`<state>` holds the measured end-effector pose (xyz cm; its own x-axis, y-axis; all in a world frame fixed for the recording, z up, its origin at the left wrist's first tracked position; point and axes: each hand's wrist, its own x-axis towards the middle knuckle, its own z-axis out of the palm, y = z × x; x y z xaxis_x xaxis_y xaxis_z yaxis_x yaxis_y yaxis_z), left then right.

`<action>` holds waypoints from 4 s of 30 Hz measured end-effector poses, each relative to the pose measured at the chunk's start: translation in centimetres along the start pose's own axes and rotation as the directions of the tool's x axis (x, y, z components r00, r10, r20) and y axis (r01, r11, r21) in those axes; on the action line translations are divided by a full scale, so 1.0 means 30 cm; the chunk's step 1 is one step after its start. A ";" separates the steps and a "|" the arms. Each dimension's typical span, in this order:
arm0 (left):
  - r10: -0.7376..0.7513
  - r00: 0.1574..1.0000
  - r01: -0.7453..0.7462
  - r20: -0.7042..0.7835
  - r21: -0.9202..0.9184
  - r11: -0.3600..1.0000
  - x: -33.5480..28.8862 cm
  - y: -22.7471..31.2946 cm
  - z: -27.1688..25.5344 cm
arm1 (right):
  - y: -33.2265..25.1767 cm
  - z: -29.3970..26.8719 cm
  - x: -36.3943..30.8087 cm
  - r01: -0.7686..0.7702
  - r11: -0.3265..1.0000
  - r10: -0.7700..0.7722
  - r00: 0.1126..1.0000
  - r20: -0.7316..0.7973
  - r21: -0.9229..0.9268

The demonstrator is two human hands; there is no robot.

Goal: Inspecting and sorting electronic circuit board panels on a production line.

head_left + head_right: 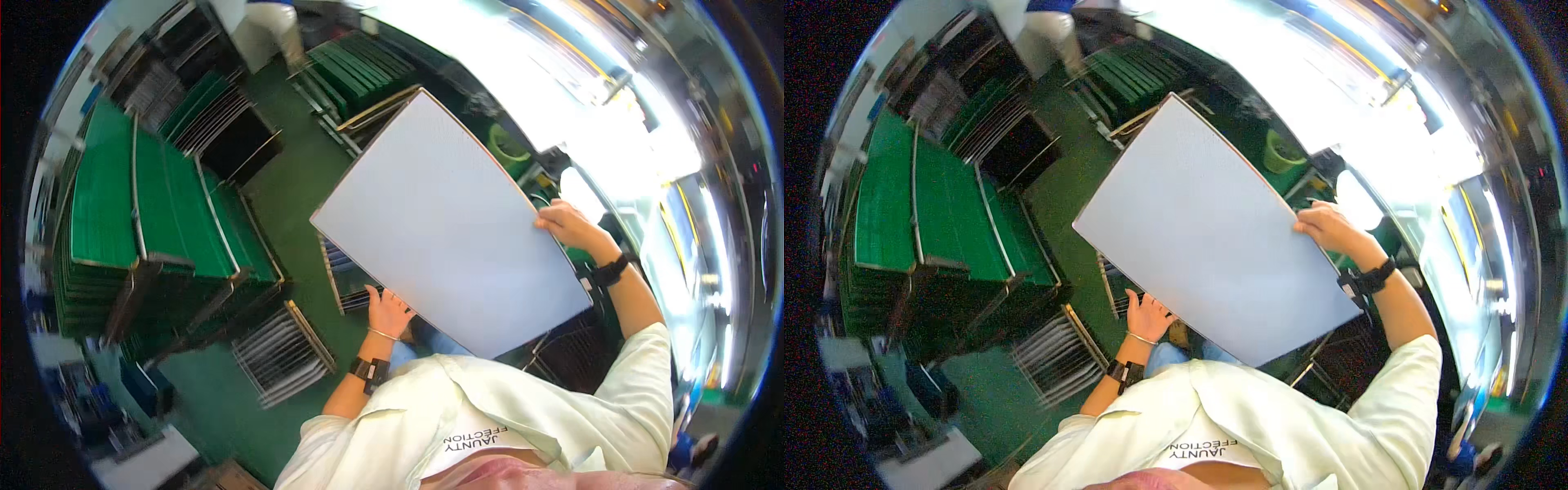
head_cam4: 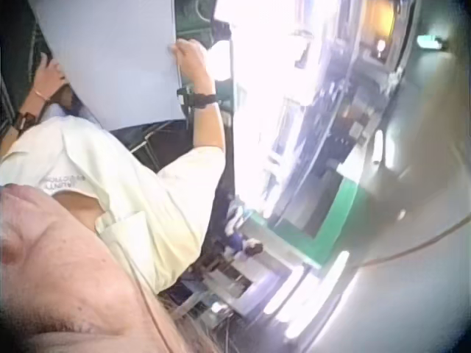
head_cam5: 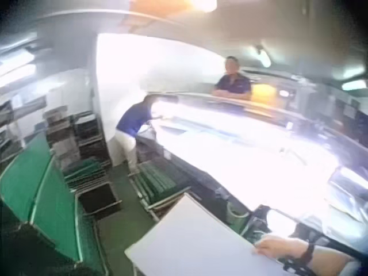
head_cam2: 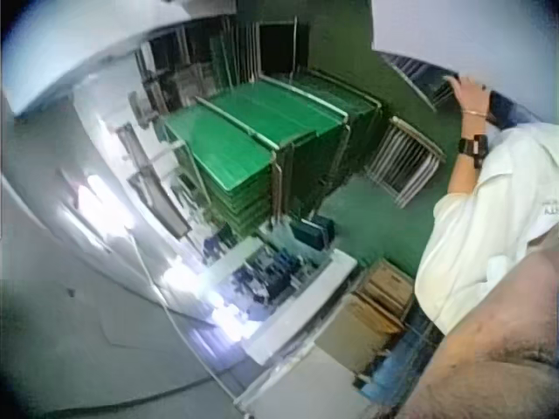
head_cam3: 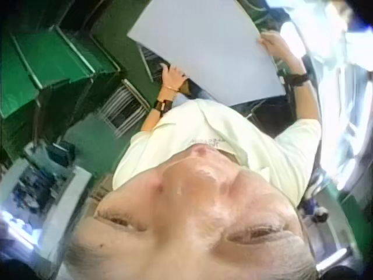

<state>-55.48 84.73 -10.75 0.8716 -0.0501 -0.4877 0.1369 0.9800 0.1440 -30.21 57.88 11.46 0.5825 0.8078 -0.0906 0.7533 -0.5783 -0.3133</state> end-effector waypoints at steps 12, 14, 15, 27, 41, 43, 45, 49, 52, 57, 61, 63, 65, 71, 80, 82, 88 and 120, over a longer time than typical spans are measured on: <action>-0.281 0.957 0.230 0.069 0.410 0.883 0.077 -0.295 0.452 | 0.550 0.184 -0.404 -0.415 0.733 0.580 0.795 -0.176 0.539; -0.329 0.936 0.245 0.122 0.443 0.863 0.144 -0.392 0.551 | 0.681 0.159 -0.469 -0.424 0.754 0.585 0.780 -0.221 0.502; -0.342 0.930 0.250 0.133 0.451 0.857 0.178 -0.460 0.600 | 0.748 0.136 -0.507 -0.406 0.761 0.579 0.778 -0.245 0.506; -0.533 0.846 0.343 0.033 0.731 0.590 0.448 -1.030 0.931 | 1.231 -0.031 -1.103 -0.465 0.503 0.757 0.644 -0.112 0.729; -0.508 0.838 0.458 -0.197 0.760 0.461 0.867 -1.179 1.180 | 1.671 -0.155 -1.062 -0.690 0.296 0.856 0.499 0.138 0.661; -0.555 0.810 0.485 -0.187 0.747 0.455 0.945 -1.170 1.216 | 1.726 -0.167 -1.036 -0.690 0.308 0.849 0.509 0.137 0.655; -0.559 0.800 0.503 -0.215 0.748 0.433 1.023 -1.163 1.252 | 1.780 -0.174 -1.012 -0.706 0.287 0.853 0.496 0.163 0.647; -0.610 0.764 0.483 -0.210 0.812 0.326 1.150 -1.132 1.304 | 1.871 -0.165 -0.962 -0.717 0.428 0.824 0.560 0.089 0.549; -0.640 0.744 0.400 -0.193 0.895 0.196 1.207 -1.114 1.329 | 1.945 -0.151 -0.917 -0.719 0.429 0.818 0.566 0.102 0.547; -0.753 0.640 0.372 -0.154 0.919 0.129 1.259 -1.141 1.322 | 2.076 -0.135 -0.834 -0.739 0.455 0.800 0.584 0.136 0.497; -0.740 0.659 0.431 -0.133 0.873 0.227 1.329 -1.249 1.281 | 2.179 -0.143 -0.793 -0.723 0.516 0.797 0.602 0.051 0.459; -0.703 0.699 0.422 -0.130 0.869 0.259 1.360 -1.313 1.259 | 2.223 -0.162 -0.793 -0.765 0.513 0.820 0.571 0.042 0.389; -0.673 0.730 0.413 -0.122 0.862 0.292 1.390 -1.378 1.248 | 2.249 -0.191 -0.795 -0.782 0.539 0.829 0.559 -0.030 0.312; -0.511 0.851 0.287 -0.122 0.923 0.257 1.472 -1.567 1.276 | 2.087 -0.346 -0.841 -0.627 0.692 0.721 0.584 -0.373 0.358; -0.452 0.891 0.168 -0.028 0.947 0.273 1.521 -1.663 1.397 | 1.365 0.121 -0.975 -0.587 -0.084 0.509 0.670 0.541 0.805; -0.418 0.907 0.171 -0.061 0.958 0.231 1.523 -1.666 1.424 | 1.378 0.297 -0.896 -0.381 -0.532 0.542 0.533 0.650 0.756; -0.424 0.903 0.187 -0.069 0.952 0.244 1.541 -1.670 1.478 | 1.446 0.510 -0.579 0.166 -0.798 0.489 0.740 0.462 0.579; -0.432 0.847 0.476 -0.309 0.804 0.358 1.466 -1.714 1.096 | 0.338 -0.284 -2.187 -0.337 -0.451 0.781 -0.597 0.183 0.826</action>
<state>-8.72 25.81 -11.30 0.5338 -0.4059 -0.7418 0.8418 0.1721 0.5116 -58.19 -1.96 22.29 0.1853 -0.9129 -0.3637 -0.7886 0.0827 -0.6094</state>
